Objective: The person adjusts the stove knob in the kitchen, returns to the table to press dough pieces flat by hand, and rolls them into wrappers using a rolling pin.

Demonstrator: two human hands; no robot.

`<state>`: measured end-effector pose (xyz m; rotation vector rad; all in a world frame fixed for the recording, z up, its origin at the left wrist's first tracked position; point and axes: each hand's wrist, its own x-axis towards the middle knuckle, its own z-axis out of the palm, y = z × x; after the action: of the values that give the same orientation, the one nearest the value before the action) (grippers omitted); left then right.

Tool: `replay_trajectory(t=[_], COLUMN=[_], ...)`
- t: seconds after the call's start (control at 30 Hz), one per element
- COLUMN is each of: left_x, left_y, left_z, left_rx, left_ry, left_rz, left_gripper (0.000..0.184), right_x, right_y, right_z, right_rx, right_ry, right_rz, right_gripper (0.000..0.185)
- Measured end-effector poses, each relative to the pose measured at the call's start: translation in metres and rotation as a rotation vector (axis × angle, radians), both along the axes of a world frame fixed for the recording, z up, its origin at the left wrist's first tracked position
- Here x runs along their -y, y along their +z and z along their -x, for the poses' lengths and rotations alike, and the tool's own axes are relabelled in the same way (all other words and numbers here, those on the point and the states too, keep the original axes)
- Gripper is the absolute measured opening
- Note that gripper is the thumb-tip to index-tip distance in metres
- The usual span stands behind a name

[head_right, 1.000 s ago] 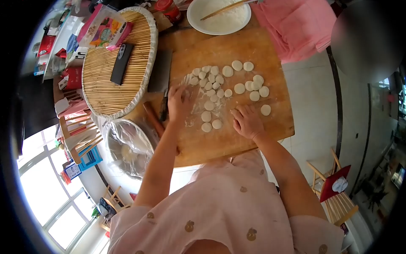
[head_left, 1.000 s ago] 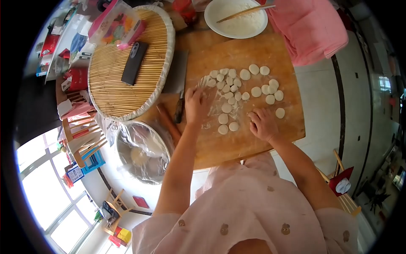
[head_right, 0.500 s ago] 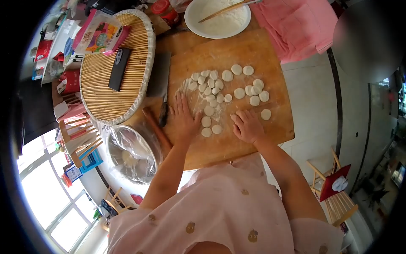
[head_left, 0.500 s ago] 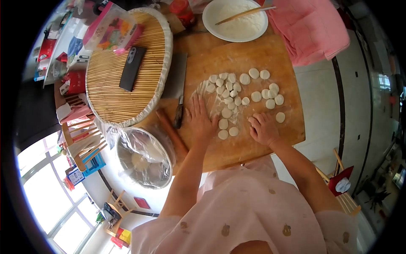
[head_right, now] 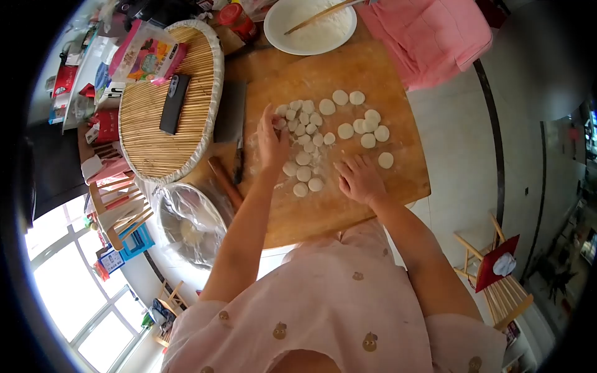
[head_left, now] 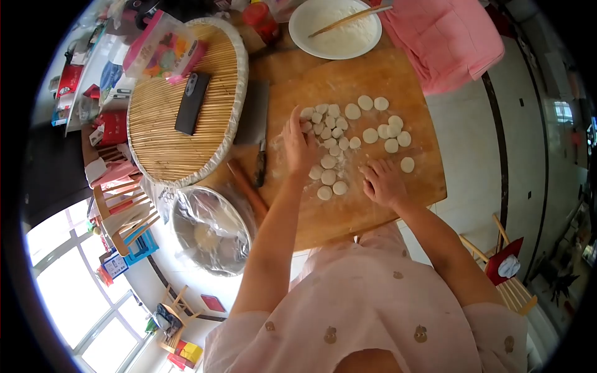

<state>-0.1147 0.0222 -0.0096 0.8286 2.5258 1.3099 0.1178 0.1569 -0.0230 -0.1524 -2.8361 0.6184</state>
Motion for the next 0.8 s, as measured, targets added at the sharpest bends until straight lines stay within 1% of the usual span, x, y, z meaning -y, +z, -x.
replay_trajectory(t=[0.03, 0.13, 0.2, 0.27, 0.37, 0.47, 0.57, 0.67, 0.77, 0.8], left_x=[0.005, 0.036, 0.078, 0.103, 0.124, 0.138, 0.140, 0.133, 0.145, 0.147], left_y=[0.000, 0.002, -0.005, 0.011, 0.025, 0.022, 0.020, 0.024, 0.011, 0.007], left_z=[0.002, -0.012, -0.032, -0.057, -0.072, -0.068, -0.067, -0.069, -0.065, -0.065], left_rx=[-0.051, 0.035, -0.028, 0.097, 0.081, 0.200, 0.203, 0.057, 0.016, 0.005], left_ry=[-0.060, -0.007, -0.015, 0.063, 0.056, 0.035, 0.082, 0.066, -0.025, -0.013], left_rz=[0.064, 0.047, 0.185, 0.231, 0.207, 0.264, 0.226, 0.212, 0.229, 0.226], left_gripper=[0.063, 0.051, 0.039, 0.037, 0.044, 0.046, 0.042, 0.044, 0.048, 0.048], right_x=[0.001, 0.000, 0.000, 0.000, -0.001, 0.001, -0.001, 0.001, -0.002, -0.002], right_y=[0.001, -0.001, 0.000, 0.001, 0.003, 0.005, 0.002, 0.000, 0.002, 0.001], right_z=[0.000, 0.001, 0.001, 0.000, 0.002, 0.002, 0.003, 0.001, 0.003, 0.003], right_rx=[-0.008, -0.003, -0.002, 0.005, -0.005, -0.028, -0.023, 0.004, 0.020, 0.011], right_ry=[-0.001, 0.014, 0.016, 0.015, 0.020, 0.014, 0.017, 0.018, 0.021, 0.022], right_rz=[-0.009, 0.018, 0.027, 0.028, 0.021, 0.025, 0.024, 0.033, 0.028, 0.019], right_gripper=[0.035, 0.035, 0.034, 0.033, 0.033, 0.033, 0.033, 0.032, 0.032, 0.032])
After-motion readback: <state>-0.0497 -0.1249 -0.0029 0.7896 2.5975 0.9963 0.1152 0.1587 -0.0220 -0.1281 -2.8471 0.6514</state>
